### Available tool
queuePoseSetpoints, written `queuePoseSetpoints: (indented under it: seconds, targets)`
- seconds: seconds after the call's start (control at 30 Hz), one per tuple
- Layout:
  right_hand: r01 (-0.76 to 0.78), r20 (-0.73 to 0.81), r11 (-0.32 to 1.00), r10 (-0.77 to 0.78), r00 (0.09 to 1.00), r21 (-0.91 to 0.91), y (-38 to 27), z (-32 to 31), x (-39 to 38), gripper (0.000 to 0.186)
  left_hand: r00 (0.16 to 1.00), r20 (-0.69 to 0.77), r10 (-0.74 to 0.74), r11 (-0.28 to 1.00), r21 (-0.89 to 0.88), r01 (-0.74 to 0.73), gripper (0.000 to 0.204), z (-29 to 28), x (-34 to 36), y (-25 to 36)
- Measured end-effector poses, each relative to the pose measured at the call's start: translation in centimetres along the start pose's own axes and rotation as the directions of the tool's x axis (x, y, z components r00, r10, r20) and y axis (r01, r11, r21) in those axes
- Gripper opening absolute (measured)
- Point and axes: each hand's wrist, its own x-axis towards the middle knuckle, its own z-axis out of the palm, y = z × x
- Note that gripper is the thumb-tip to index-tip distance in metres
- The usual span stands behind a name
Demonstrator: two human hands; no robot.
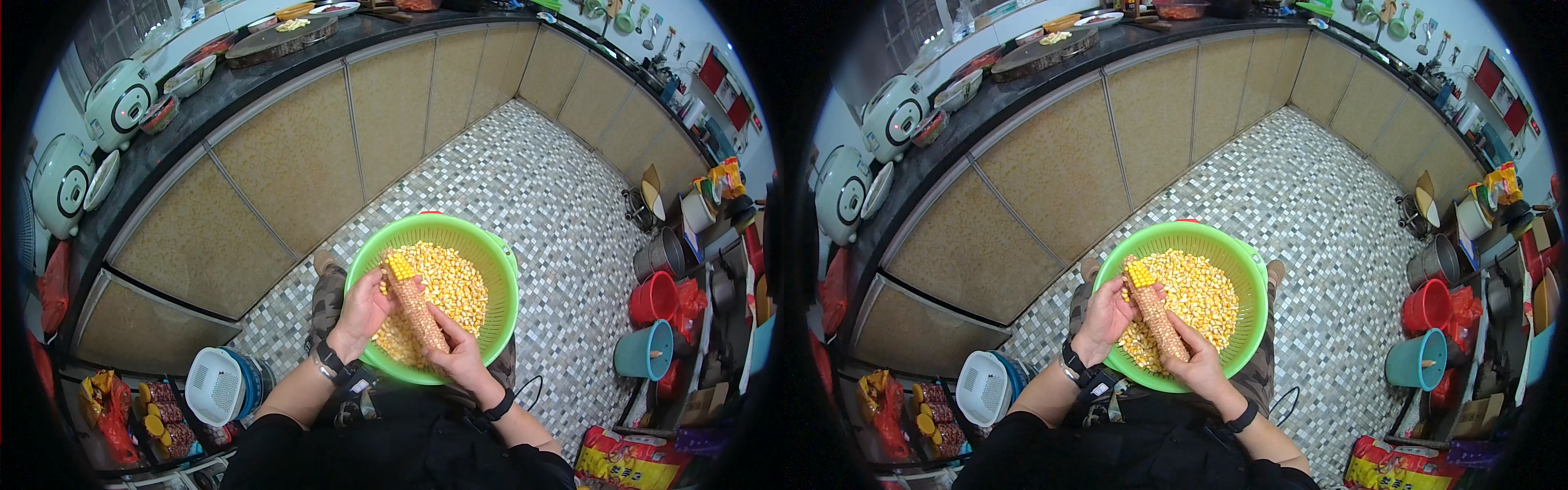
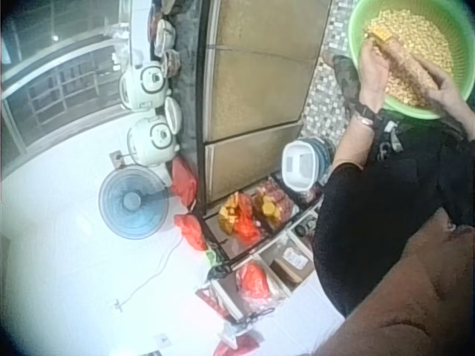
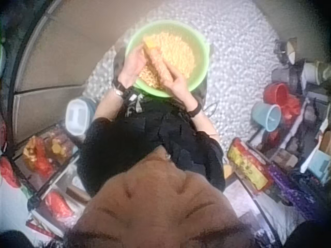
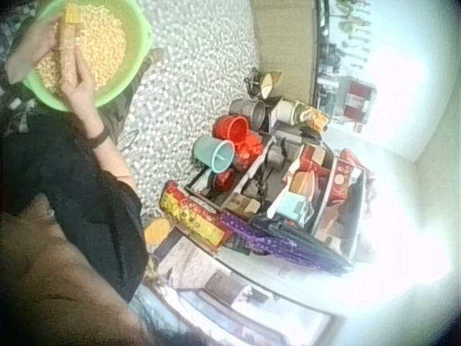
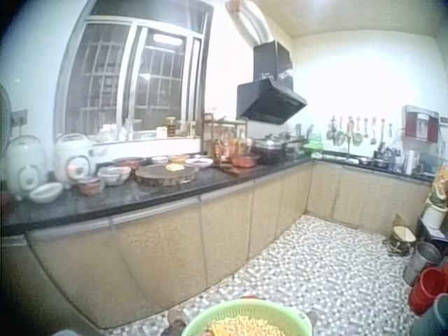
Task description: Stripping kernels from a cob of corn into a plastic bowl by hand.
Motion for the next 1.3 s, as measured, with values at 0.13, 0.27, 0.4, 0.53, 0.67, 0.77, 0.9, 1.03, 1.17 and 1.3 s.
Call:
queuePoseSetpoints:
  seconds: [0.13, 0.27, 0.4, 0.53, 0.67, 0.77, 0.9, 1.03, 1.17, 1.3]
  targets:
    - [0.016, 0.012, 1.0, -0.016, 1.0, -0.014, -0.2, 0.0, 0.0, 0.075, 0.996, 0.092, -0.014, 0.988, -0.153, 0.028, 0.043, -0.2, -0.1, 0.3]
    - [0.029, 0.014, 0.998, -0.029, 0.999, -0.055, -0.1, 0.2, 0.1, 0.073, 0.997, -0.008, 0.079, 0.986, -0.144, -0.079, 0.048, -0.1, 0.3, -0.4]
    - [0.049, 0.017, 0.99, -0.048, 0.999, -0.129, -0.2, 0.1, 0.1, 0.071, 0.995, -0.069, 0.067, 0.998, -0.018, -0.068, 0.049, -0.3, 0.3, -0.5]
    - [0.002, 0.027, 0.996, 0.0, 1.0, -0.084, 0.1, -0.2, 0.0, 0.074, 0.998, -0.033, 0.053, 0.998, -0.012, -0.054, 0.045, -0.4, 0.2, -0.6]
    - [-0.041, 0.042, 0.999, 0.041, 0.998, -0.009, -0.8, 0.1, 0.0, 0.071, 0.997, -0.001, 0.076, 0.997, -0.024, -0.076, 0.043, -0.3, 0.1, -0.5]
    - [-0.101, 0.072, 0.994, 0.097, 0.993, 0.044, -0.8, 0.0, 0.0, 0.069, 0.997, 0.037, 0.069, 0.992, -0.107, -0.064, 0.042, -0.6, 0.3, -0.4]
    - [-0.083, 0.021, 0.985, 0.08, 0.997, 0.149, -1.0, 0.0, -0.3, 0.069, 0.994, 0.105, -0.002, 0.986, -0.163, 0.02, 0.047, -0.8, 0.4, -0.1]
    - [-0.046, -0.037, 0.982, 0.053, 0.998, 0.185, -0.9, -0.2, -0.3, 0.07, 0.989, 0.148, 0.014, 0.998, 0.064, -0.024, 0.062, -0.9, 0.3, -0.2]
    - [0.001, -0.043, 0.993, 0.004, 0.999, 0.116, -0.8, -0.1, -0.3, 0.072, 0.986, 0.166, 0.004, 1.0, 0.006, -0.005, 0.06, -0.2, 0.3, -0.1]
    - [0.036, -0.056, 0.998, -0.033, 0.998, 0.057, -1.2, 0.1, -0.3, 0.072, 0.987, 0.147, -0.066, 0.998, 0.013, 0.065, 0.069, -1.0, 0.5, -0.4]
